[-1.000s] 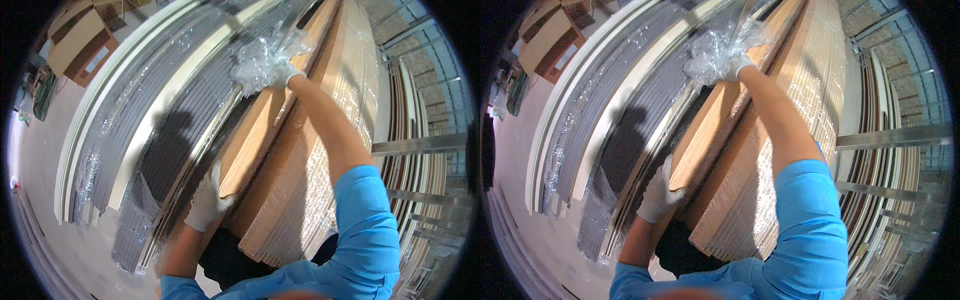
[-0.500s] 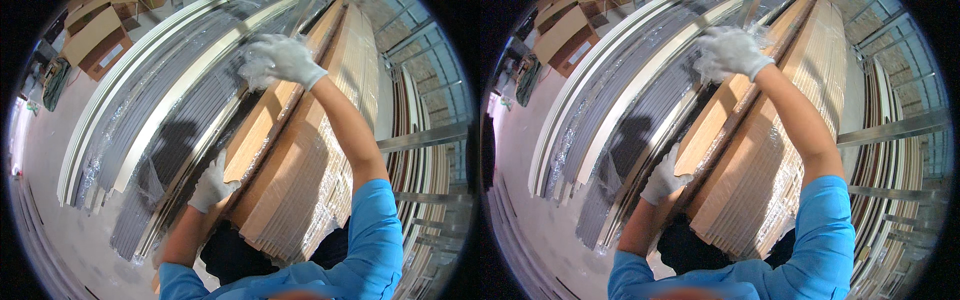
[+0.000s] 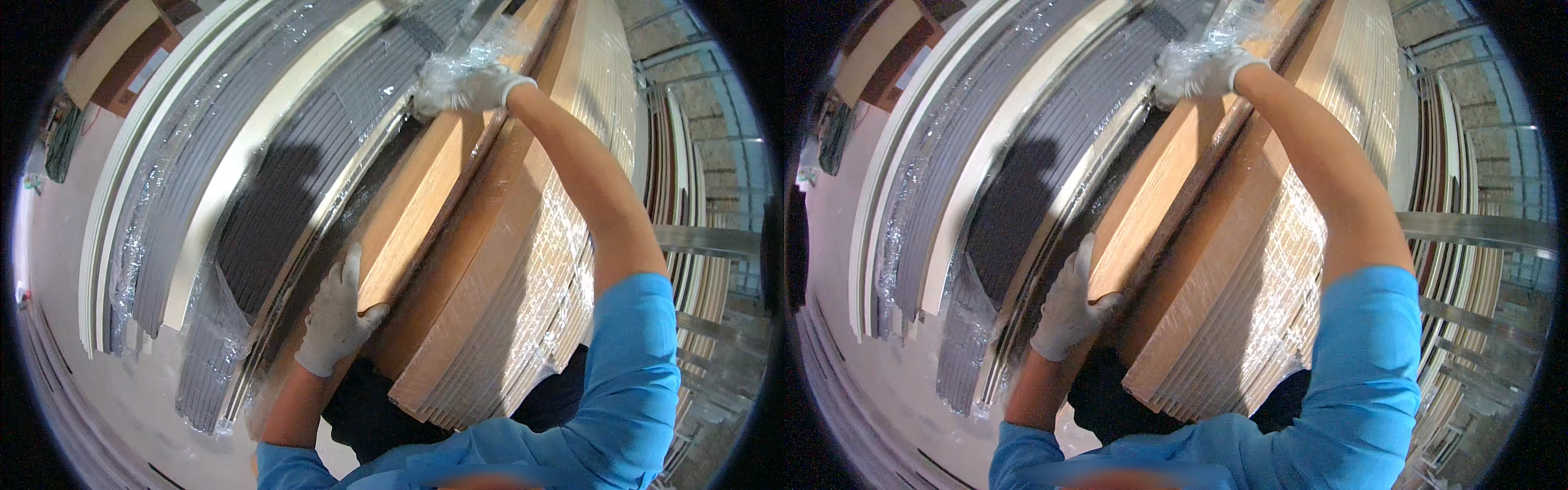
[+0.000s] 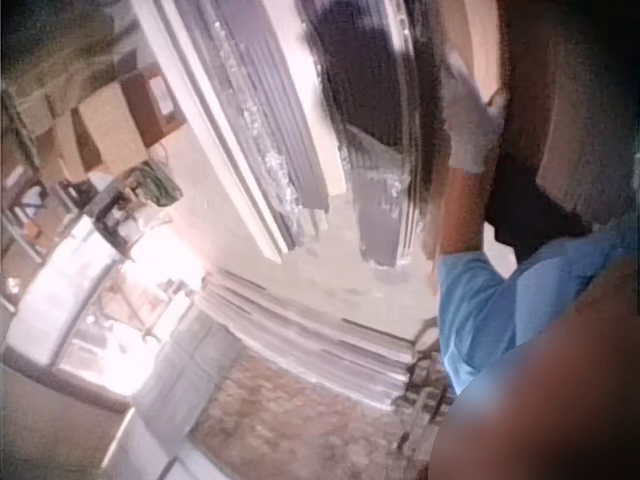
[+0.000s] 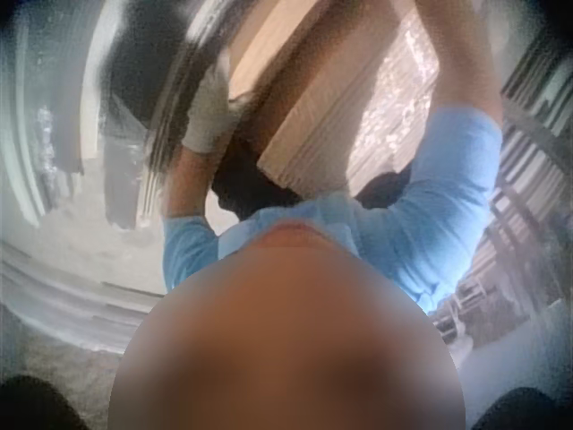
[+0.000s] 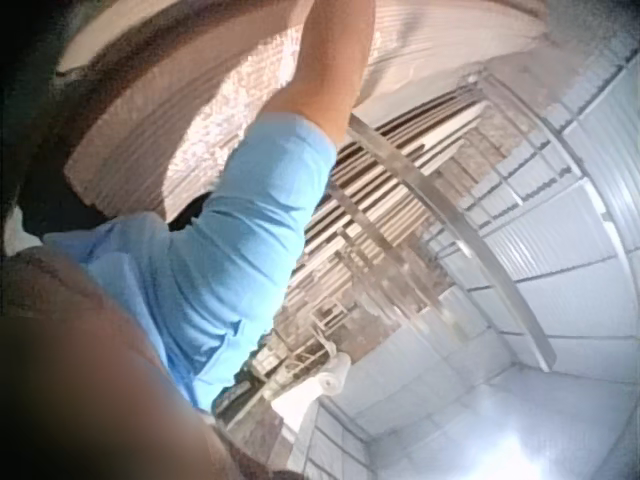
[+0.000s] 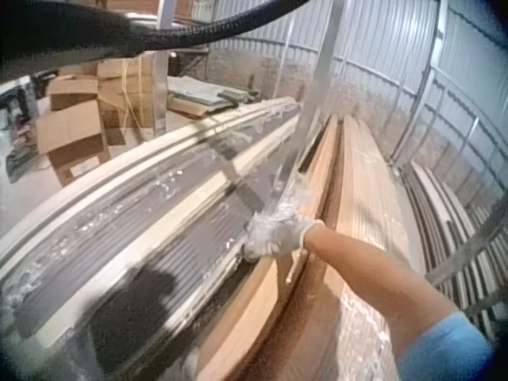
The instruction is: The person unpacks wooden planks from plastic wrap using a utility knife. They cut the wrap, remove the planks, and place them on a rack.
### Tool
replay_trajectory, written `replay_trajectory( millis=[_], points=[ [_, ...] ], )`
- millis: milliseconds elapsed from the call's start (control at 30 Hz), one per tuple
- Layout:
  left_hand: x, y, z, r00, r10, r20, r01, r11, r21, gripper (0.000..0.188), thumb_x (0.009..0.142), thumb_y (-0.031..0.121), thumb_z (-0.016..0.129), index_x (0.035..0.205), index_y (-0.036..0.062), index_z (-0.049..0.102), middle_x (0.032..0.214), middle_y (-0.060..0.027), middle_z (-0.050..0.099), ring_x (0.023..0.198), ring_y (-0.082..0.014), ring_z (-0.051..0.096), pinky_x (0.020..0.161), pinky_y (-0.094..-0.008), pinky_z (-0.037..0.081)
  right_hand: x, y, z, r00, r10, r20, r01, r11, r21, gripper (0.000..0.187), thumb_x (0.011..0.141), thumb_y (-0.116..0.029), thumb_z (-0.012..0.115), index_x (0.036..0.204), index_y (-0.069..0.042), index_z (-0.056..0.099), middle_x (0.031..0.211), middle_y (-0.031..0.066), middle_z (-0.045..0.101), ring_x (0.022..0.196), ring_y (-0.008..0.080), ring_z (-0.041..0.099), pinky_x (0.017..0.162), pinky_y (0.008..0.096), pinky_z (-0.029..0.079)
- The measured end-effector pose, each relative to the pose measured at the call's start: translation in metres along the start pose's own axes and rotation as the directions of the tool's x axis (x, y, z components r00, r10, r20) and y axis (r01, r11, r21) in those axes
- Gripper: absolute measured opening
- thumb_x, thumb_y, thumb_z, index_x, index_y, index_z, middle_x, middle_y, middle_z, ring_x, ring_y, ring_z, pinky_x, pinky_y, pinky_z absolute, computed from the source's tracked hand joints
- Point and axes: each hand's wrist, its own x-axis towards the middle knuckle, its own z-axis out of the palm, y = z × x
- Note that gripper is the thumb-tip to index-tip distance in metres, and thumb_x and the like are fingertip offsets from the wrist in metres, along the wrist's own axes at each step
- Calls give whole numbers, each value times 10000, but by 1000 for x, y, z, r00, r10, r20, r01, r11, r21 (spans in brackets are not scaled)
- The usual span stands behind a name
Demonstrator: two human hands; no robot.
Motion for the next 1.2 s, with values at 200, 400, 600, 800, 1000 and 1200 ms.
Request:
replay_trajectory(
  millis=[200, 400, 600, 800, 1000, 1200],
  points=[
    [0, -4, 3, 996, 50, -77, -52, 999, -17, 1023, 728, 261, 844, 1547, 25, 278, 1272, -318, 566, 1138, -494, 593, 965, -496, 501, 13, -1, 27, 980, 111, -168, -122, 991, -55, 490, 1023, -452, 390, 1361, -187, 628, 1432, 131, 583, 1357, 324, 520, 1147, 473, 391],
    [4, -11, 2, 1000, 10, -10, -10, 999, -38, 1105, 742, 397, 841, 1576, 40, 209, 1279, -368, 542, 1131, -499, 601, 963, -516, 502, -35, -39, 51, 827, 193, -529, -109, 977, 185, 512, 979, -567, 504, 1241, -167, 687, 1302, 123, 611, 1227, 359, 573, 1066, 495, 444],
    [5, -12, -6, 999, -16, 34, 18, 998, -66, 1062, 743, 338, 877, 1542, -33, 283, 1453, -340, 462, 1380, -423, 456, 1141, -431, 373, -148, -41, 67, 799, 91, -594, 12, 986, 167, 509, 938, -541, 595, 1208, -124, 704, 1258, 114, 652, 1210, 325, 598, 1048, 457, 448],
    [11, -30, -1, 991, 130, -24, -132, 984, -123, 1068, 754, 324, 881, 1539, -58, 265, 1472, -330, 453, 1395, -396, 444, 1158, -412, 347, -255, -21, 116, 711, 127, -692, -36, 989, 144, 457, 917, -466, 662, 1193, -104, 702, 1230, 97, 670, 1150, 318, 623, 1008, 449, 462],
    [8, -39, -2, 969, 237, -74, -237, 971, 9, 1200, 644, 341, 924, 1567, 5, 235, 1338, -335, 574, 1250, -429, 580, 1066, -421, 448, -342, -11, 150, 716, 300, -631, -179, 952, 250, 414, 916, -417, 678, 1176, -96, 699, 1226, 87, 674, 1108, 316, 638, 965, 437, 479],
    [4, -27, -13, 992, 122, 20, -123, 992, 37, 1245, 604, 537, 914, 1539, -2, 293, 1203, -298, 650, 1131, -386, 649, 945, -429, 517, -370, -18, 172, 688, 428, -586, -221, 893, 393, 359, 915, -379, 687, 1112, -80, 713, 1153, 92, 700, 1063, 339, 656, 912, 463, 510]
  ],
)
